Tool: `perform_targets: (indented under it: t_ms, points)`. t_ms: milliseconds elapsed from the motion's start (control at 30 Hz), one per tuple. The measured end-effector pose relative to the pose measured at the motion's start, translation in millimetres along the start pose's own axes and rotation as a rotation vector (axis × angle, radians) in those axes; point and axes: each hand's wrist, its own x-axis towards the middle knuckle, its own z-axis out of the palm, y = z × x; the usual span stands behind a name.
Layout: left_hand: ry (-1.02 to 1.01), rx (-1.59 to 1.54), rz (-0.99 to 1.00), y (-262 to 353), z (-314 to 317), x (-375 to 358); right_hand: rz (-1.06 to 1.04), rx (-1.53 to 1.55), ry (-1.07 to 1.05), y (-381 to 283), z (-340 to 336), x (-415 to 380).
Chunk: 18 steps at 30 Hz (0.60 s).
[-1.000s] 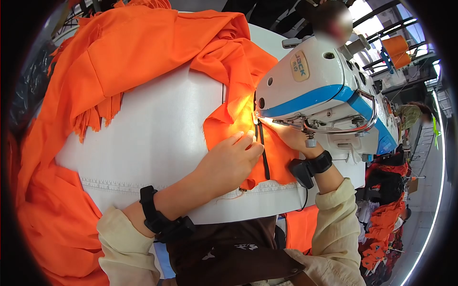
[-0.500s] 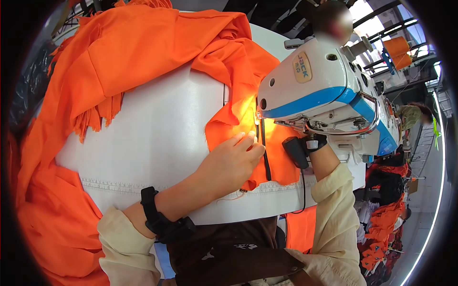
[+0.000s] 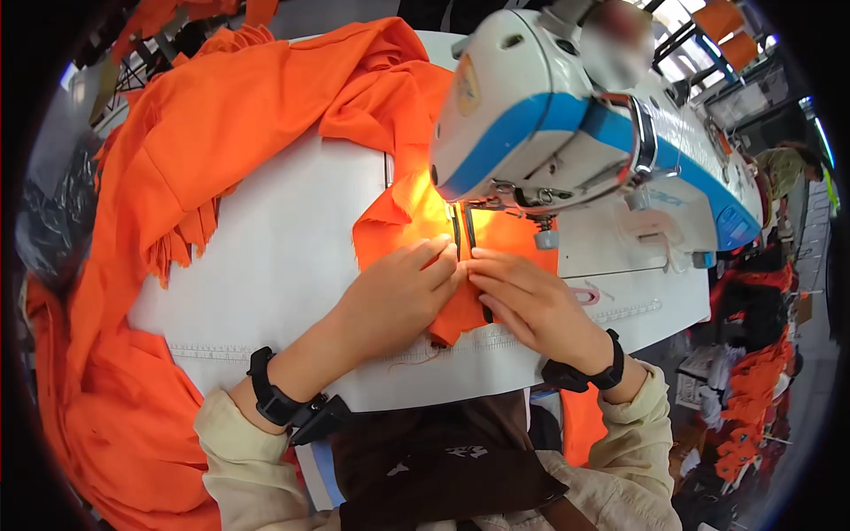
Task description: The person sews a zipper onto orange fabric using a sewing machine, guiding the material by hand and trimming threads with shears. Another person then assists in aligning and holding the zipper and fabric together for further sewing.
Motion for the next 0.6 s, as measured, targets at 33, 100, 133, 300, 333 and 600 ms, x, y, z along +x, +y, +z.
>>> perform_targets:
  t_ms: [33,100,133,300,333,600]
  points:
    - [0.02,0.0,0.02,0,0,-2,0.006,0.017,0.013,-2,2,-4]
    - [0.013,-0.003,0.045,3,-3,-4,-0.029,-0.007,-0.025,-9,7,-14]
    - [-0.012,-0.014,0.064,7,-8,-4,-0.017,0.012,-0.013,-12,9,-19]
    - [-0.091,0.043,0.15,12,-19,-4,0.006,-0.247,-0.024,-36,25,-36]
    - [-0.072,0.028,0.132,11,-19,-6,0.001,-0.313,-0.028,-40,29,-37]
    - [0.066,-0.405,-0.171,-2,-16,-6,0.049,-0.224,0.075,-52,48,-39]
